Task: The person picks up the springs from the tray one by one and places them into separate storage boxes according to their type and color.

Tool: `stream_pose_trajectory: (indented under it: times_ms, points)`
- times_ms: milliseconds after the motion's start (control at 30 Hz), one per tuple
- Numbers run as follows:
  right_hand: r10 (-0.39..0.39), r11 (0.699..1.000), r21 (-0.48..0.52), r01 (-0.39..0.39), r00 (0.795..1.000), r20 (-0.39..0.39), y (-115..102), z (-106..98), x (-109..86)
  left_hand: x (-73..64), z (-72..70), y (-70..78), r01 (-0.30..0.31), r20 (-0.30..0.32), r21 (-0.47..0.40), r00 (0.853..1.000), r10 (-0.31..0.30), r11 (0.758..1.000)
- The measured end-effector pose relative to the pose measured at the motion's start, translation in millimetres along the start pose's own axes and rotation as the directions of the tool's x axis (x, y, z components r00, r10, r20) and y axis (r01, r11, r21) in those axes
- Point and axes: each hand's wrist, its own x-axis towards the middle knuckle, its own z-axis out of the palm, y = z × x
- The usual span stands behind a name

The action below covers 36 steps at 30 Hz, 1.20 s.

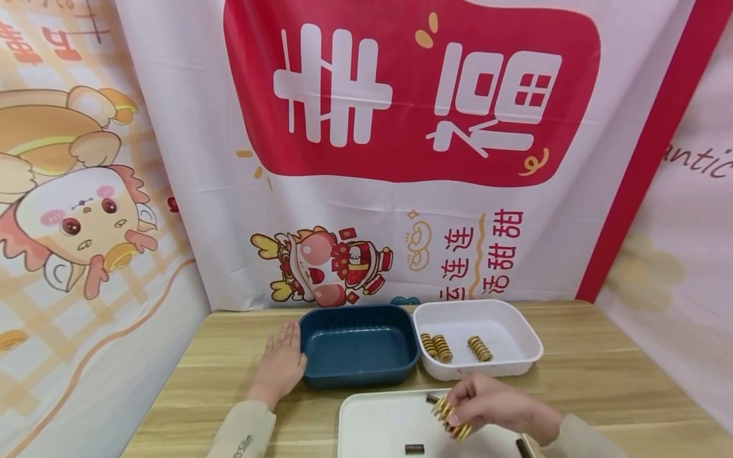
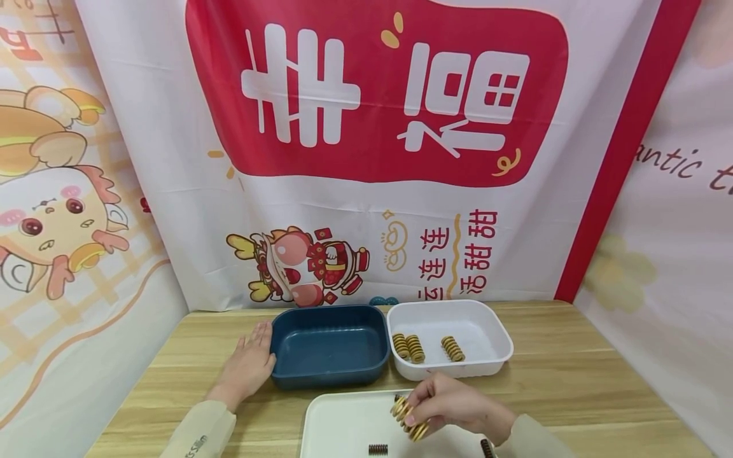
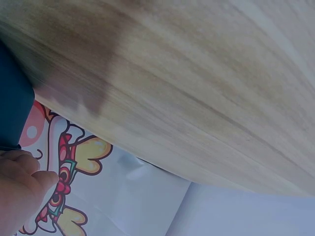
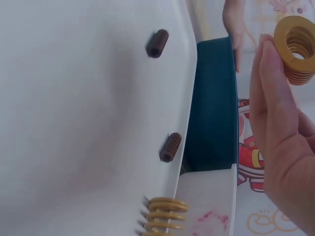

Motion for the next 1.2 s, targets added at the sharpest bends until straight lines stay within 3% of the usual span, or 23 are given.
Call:
stream_pose_trajectory:
  times_ms: [167,333,600,933,1200]
  points:
    - [-0.054,0.989,0.145,0.036,0.991,0.12,-2.3,0.5,-0.3,0.2,1.9,-0.7,0.002,-0.003,-0.002,1.0,-0.002,1.0]
    - [-0.098,0.975,0.214,0.057,0.977,0.188,-3.9,-0.1,-1.1,0.1,1.7,-0.6,0.0,-0.005,0.008,1.0,0.0,1.0]
    - [-0.099,0.975,0.217,0.054,0.974,0.206,-14.8,2.6,-3.5,-0.3,0.5,0.1,0.006,-0.002,0.005,1.0,-0.006,1.0]
    - [-0.015,0.972,0.232,-0.037,0.975,0.22,-29.7,0.8,-8.0,-0.5,0.9,-0.2,0.007,-0.01,0.008,1.0,-0.007,1.0]
    - [-0.101,0.971,0.233,0.046,0.968,0.23,-33.9,-8.4,-7.3,-0.4,-0.4,1.5,0.009,-0.007,0.013,1.0,-0.009,1.0]
